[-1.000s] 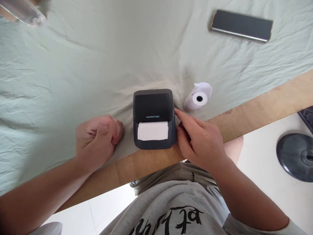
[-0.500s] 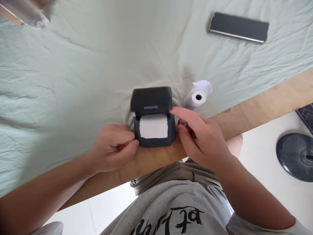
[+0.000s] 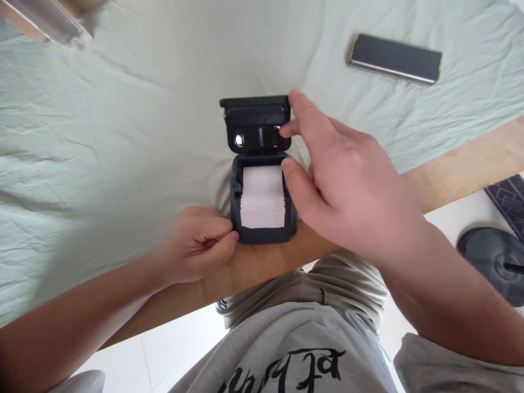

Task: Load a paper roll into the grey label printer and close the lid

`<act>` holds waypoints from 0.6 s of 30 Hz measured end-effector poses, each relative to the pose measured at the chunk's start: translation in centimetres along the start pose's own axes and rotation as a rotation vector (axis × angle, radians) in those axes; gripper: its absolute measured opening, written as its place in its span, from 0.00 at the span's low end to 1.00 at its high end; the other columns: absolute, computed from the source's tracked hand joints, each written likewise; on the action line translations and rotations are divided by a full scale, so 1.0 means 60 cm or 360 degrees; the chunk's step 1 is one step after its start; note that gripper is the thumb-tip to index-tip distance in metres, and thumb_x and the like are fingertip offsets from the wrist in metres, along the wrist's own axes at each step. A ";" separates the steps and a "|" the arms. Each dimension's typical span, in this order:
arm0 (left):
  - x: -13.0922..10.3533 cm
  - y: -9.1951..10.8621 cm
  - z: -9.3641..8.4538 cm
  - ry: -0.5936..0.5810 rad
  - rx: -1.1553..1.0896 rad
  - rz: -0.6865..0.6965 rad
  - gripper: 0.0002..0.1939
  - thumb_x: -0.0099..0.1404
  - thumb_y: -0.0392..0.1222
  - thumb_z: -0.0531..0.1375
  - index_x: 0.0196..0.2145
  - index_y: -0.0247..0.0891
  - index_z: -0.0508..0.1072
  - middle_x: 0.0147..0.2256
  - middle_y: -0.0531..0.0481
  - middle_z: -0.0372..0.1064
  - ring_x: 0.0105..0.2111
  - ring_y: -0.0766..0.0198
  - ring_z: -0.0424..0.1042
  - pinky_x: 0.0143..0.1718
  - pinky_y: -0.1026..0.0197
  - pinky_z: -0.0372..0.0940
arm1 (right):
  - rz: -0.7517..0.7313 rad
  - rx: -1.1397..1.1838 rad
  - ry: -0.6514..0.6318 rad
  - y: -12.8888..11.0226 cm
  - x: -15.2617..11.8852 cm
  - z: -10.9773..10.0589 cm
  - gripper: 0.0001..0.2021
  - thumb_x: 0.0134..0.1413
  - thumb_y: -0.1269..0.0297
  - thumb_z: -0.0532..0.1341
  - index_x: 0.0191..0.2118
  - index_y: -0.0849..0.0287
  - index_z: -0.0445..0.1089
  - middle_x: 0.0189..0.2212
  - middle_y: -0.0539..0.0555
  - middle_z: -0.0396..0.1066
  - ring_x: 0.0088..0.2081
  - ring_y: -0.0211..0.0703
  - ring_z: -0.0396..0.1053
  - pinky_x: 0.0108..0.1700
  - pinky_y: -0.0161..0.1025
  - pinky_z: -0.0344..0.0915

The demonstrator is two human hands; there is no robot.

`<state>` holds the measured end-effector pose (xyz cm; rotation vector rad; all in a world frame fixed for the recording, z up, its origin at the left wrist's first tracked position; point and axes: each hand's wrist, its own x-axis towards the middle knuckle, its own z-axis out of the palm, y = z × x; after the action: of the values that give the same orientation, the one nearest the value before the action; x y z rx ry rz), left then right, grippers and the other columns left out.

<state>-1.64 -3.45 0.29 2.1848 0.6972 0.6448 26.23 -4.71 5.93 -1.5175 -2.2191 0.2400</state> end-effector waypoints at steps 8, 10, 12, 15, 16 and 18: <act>-0.004 -0.001 0.002 -0.0026 0.0009 -0.0042 0.21 0.74 0.35 0.53 0.28 0.47 0.44 0.21 0.61 0.40 0.21 0.68 0.45 0.24 0.57 0.44 | 0.0062 -0.0340 0.0166 -0.015 0.017 0.016 0.05 0.75 0.60 0.65 0.51 0.49 0.72 0.35 0.46 0.80 0.27 0.41 0.71 0.34 0.43 0.62; -0.003 -0.002 0.003 -0.0033 0.0008 -0.0045 0.21 0.74 0.36 0.53 0.28 0.47 0.44 0.21 0.61 0.40 0.21 0.68 0.45 0.24 0.57 0.43 | -0.0006 -0.0382 0.0156 -0.009 0.019 0.020 0.03 0.74 0.61 0.65 0.48 0.50 0.76 0.35 0.48 0.80 0.29 0.43 0.73 0.33 0.43 0.58; -0.003 -0.002 0.002 -0.0037 0.0010 -0.0047 0.22 0.74 0.36 0.54 0.28 0.47 0.45 0.21 0.61 0.40 0.21 0.68 0.45 0.24 0.57 0.43 | -0.0028 -0.0403 0.0147 -0.002 0.021 0.025 0.04 0.74 0.62 0.65 0.45 0.51 0.79 0.31 0.49 0.78 0.27 0.43 0.70 0.31 0.43 0.54; -0.003 -0.003 0.001 -0.0037 0.0013 -0.0053 0.22 0.74 0.37 0.53 0.27 0.47 0.45 0.21 0.61 0.40 0.21 0.68 0.44 0.25 0.57 0.43 | -0.0101 -0.0431 0.0028 0.012 0.028 0.033 0.05 0.71 0.62 0.67 0.41 0.51 0.81 0.24 0.50 0.71 0.23 0.41 0.58 0.29 0.42 0.44; -0.003 -0.003 0.001 -0.0038 0.0013 -0.0056 0.22 0.74 0.37 0.53 0.27 0.46 0.45 0.21 0.61 0.40 0.21 0.68 0.44 0.25 0.57 0.43 | -0.0136 -0.0430 -0.0021 0.016 0.032 0.035 0.03 0.68 0.62 0.69 0.40 0.50 0.81 0.23 0.50 0.70 0.21 0.39 0.54 0.29 0.41 0.41; -0.004 -0.004 0.001 -0.0045 0.0012 -0.0062 0.22 0.75 0.37 0.54 0.27 0.46 0.45 0.20 0.61 0.40 0.21 0.68 0.45 0.25 0.57 0.43 | -0.0204 -0.0407 -0.0170 0.024 0.047 0.037 0.03 0.62 0.63 0.73 0.41 0.48 0.82 0.22 0.49 0.66 0.20 0.37 0.48 0.29 0.40 0.37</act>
<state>-1.85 -3.49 0.05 2.1773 0.7269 0.5910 25.62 -1.36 4.11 -1.5119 -2.4998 -0.0036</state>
